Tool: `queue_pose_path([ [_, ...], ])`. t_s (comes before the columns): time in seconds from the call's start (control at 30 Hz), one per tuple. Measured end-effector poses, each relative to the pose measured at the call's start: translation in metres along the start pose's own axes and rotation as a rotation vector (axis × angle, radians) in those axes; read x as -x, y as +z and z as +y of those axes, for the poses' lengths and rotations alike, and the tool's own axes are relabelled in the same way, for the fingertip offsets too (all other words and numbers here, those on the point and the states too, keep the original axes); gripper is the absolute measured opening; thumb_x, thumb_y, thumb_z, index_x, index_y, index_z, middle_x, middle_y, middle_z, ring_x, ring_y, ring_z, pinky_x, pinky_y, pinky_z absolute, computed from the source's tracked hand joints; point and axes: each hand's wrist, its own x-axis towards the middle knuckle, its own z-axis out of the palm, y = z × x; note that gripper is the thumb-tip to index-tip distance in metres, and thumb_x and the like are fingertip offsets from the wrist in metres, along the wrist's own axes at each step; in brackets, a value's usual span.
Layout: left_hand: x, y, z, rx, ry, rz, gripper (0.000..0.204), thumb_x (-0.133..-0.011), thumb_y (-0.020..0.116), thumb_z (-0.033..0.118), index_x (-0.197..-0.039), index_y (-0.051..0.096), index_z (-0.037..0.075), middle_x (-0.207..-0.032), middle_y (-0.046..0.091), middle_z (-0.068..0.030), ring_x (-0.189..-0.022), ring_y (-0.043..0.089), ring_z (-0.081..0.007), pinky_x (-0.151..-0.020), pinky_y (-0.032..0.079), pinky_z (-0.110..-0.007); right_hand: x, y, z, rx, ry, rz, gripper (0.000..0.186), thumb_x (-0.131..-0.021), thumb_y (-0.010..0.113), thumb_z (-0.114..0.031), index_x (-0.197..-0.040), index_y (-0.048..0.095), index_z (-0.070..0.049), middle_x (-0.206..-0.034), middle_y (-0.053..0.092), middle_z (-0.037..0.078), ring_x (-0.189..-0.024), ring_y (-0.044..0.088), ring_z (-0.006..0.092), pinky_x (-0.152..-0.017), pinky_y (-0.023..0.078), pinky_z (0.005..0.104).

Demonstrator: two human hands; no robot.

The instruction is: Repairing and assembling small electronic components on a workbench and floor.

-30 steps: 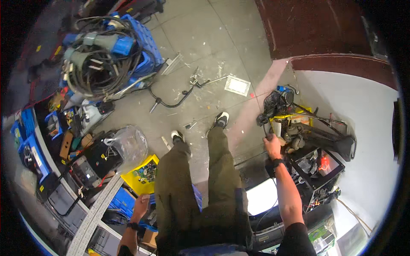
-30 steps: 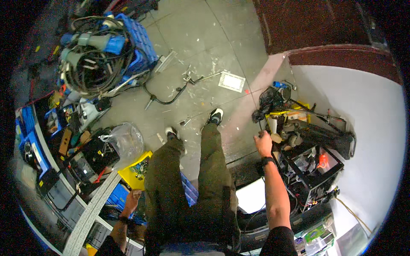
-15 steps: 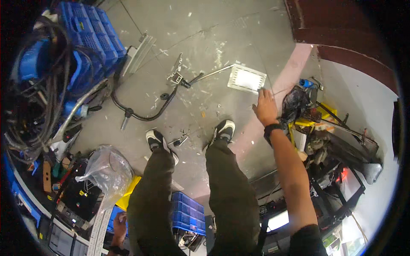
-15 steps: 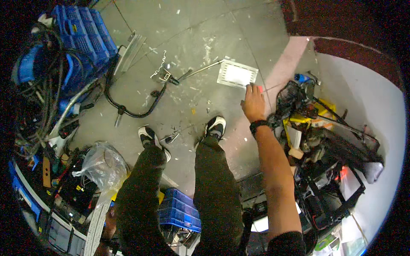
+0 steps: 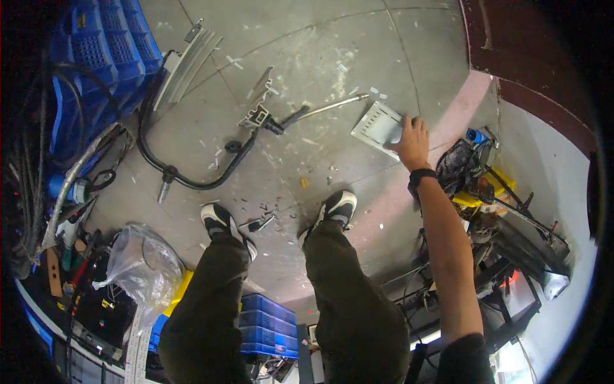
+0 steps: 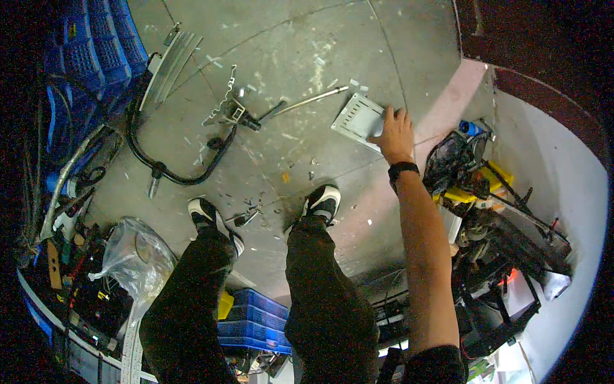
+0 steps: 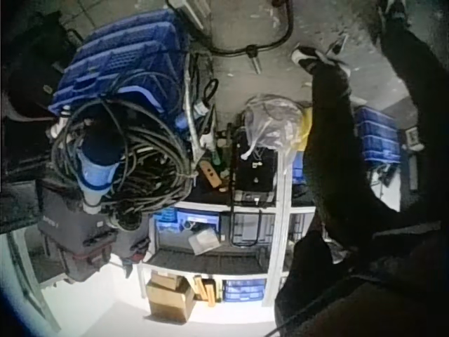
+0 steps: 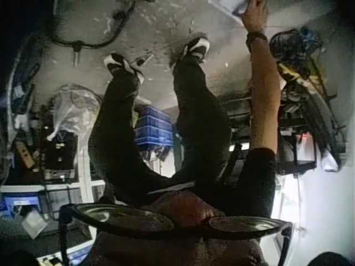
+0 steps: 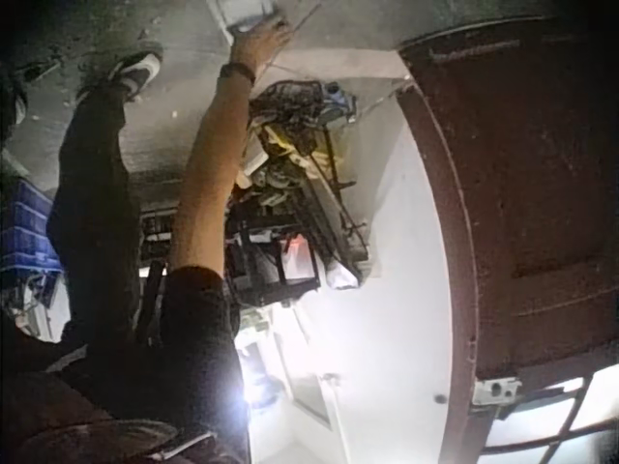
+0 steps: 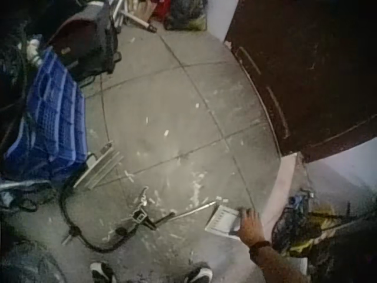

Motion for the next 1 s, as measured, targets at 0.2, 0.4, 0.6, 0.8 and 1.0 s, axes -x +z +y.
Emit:
queue_pose_path([
  [0.2, 0.045, -0.006, -0.007, -0.028, 0.035, -0.022, 0.014, -0.094, 0.057, -0.001, -0.105, 0.064, 0.0, -0.099, 0.071, -0.0089, -0.094, 0.067, -0.0177, -0.085, 0.052, -0.032, 0.037, -0.012, 0.044, -0.671, 0.076, -0.368, 0.039, -0.084, 0.077, -0.031, -0.099, 0.064, 0.002, -0.086, 0.068, 0.015, -0.082, 0.063, 0.0272, -0.079, 0.05, 0.0379],
  [0.4, 0.109, -0.044, -0.003, -0.076, 0.154, -0.049, 0.014, -0.094, 0.057, -0.001, -0.105, 0.064, 0.0, -0.099, 0.071, -0.0089, -0.094, 0.067, -0.0173, -0.085, 0.052, -0.031, 0.146, -0.151, 0.046, -1.13, 0.35, -0.259, 0.035, -0.09, 0.073, -0.031, -0.083, 0.065, 0.002, -0.072, 0.056, 0.0, -0.067, 0.045, 0.0107, -0.063, 0.039, 0.0282],
  [0.6, 0.157, -0.113, 0.005, -0.162, 0.329, -0.111, 0.013, -0.094, 0.057, 0.0, -0.106, 0.064, 0.0, -0.099, 0.07, -0.0089, -0.093, 0.066, -0.017, -0.085, 0.052, -0.031, 0.264, -0.293, 0.035, -1.473, 0.445, -0.096, 0.031, -0.091, 0.072, -0.031, -0.085, 0.065, -0.001, -0.07, 0.047, -0.005, -0.065, 0.039, 0.0075, -0.059, 0.032, 0.0268],
  [0.8, 0.151, -0.211, 0.022, -0.095, 0.498, -0.229, 0.012, -0.095, 0.057, 0.002, -0.105, 0.064, 0.0, -0.098, 0.07, -0.0084, -0.092, 0.066, -0.0172, -0.084, 0.052, -0.031, 0.415, -0.411, 0.011, -1.78, 0.54, 0.023, 0.038, -0.096, 0.066, -0.019, -0.123, 0.062, 0.008, -0.107, 0.07, 0.008, -0.097, 0.062, 0.0108, -0.086, 0.048, 0.0258],
  [1.0, 0.097, -0.327, 0.112, -0.484, 0.922, -0.14, 0.012, -0.098, 0.054, 0.011, -0.097, 0.063, 0.003, -0.088, 0.067, -0.0033, -0.078, 0.059, -0.0139, -0.07, 0.047, -0.03, 0.581, -0.487, -0.074, -2.114, 0.595, 0.481, 0.044, -0.096, 0.064, -0.011, -0.132, 0.05, 0.011, -0.119, 0.067, 0.016, -0.103, 0.068, 0.0203, -0.09, 0.056, 0.035],
])
